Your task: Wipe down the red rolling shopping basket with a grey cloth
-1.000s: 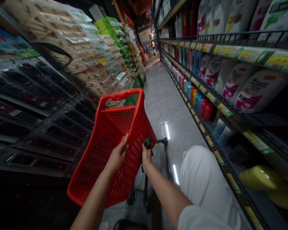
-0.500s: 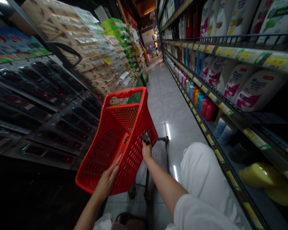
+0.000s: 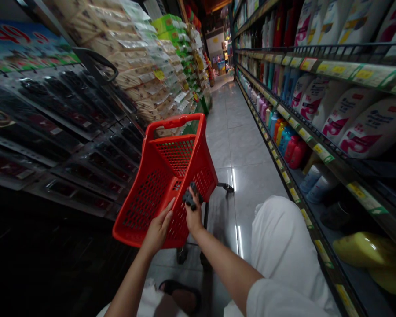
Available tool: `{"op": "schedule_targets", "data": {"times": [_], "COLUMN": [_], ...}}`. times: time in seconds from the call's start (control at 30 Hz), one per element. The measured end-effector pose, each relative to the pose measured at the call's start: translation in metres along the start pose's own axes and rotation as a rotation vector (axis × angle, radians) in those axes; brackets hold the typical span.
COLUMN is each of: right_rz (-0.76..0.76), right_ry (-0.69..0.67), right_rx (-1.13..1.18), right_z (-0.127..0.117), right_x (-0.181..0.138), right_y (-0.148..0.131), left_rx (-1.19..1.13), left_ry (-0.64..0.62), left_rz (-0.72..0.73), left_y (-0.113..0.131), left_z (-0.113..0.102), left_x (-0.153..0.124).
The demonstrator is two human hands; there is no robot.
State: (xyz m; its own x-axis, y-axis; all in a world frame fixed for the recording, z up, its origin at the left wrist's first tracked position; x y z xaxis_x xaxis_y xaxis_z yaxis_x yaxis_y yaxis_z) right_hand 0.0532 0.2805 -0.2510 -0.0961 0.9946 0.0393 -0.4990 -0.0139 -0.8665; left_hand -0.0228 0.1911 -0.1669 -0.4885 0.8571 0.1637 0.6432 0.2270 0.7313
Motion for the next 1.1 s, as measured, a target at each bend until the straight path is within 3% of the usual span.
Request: {"op": "schedule_targets", "data": {"times": [0.1,0.33,0.4,0.6,0.67,0.73,0.87,0.93,1.0,1.1], "right_rz": [0.007,-0.004,-0.014,0.054,0.132,0.195,0.135,0.061,-0.018,-0.034], "right_ry": [0.047,-0.269,-0.23,0.017,0.052,0.076,0.071,0.038,0.029,0.092], "right_rx": [0.019,-0.04,-0.042,0.029,0.013,0.009,0.076,0.087,0.07,0.044], "right_z": [0.008,-0.019,-0.014,0.005,-0.003,-0.01,-0.001,0.016,0.032,0.04], "right_x": [0.015,-0.068,-0.059,0.03,0.028,0.007,-0.027,-0.01,0.028,0.09], "right_y": [-0.009,-0.004,0.0,0.031,0.049,0.064,0.054,0.035,0.019,0.021], "left_rx": [0.012,-0.089,-0.121,-0.118,-0.112,-0.109,-0.117,-0.126,-0.124,-0.111], "left_ry": [0.032,0.064,0.056,0.06,0.07,0.076,0.081,0.08,0.076,0.06], "left_rz": [0.004,-0.038,-0.027,-0.024,-0.027,-0.034,-0.037,-0.033,-0.027,-0.03], "left_y": [0.006,0.009,0.008,0.006,0.006,0.006,0.002,-0.001,-0.002,-0.001], "left_z": [0.01,0.021,0.021,0.023,0.023,0.024,0.024,0.024,0.024,0.022], "left_x": [0.006,0.028,0.032,0.04,0.043,0.045,0.049,0.049,0.049,0.046]}}
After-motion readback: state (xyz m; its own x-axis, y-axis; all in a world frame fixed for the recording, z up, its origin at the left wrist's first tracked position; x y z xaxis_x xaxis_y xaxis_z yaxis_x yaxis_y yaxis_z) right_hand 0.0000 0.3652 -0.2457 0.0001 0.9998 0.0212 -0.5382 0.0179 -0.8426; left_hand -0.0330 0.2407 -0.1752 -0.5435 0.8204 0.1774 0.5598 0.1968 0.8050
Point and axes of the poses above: each hand's wrist, its own x-axis towards the middle knuckle, its own z-axis out of the palm, y = z × x, the point moved 2 cm from there along x, towards the middle knuckle, and after that the axes turned 9 degrees about y, right-handed, at the moved point
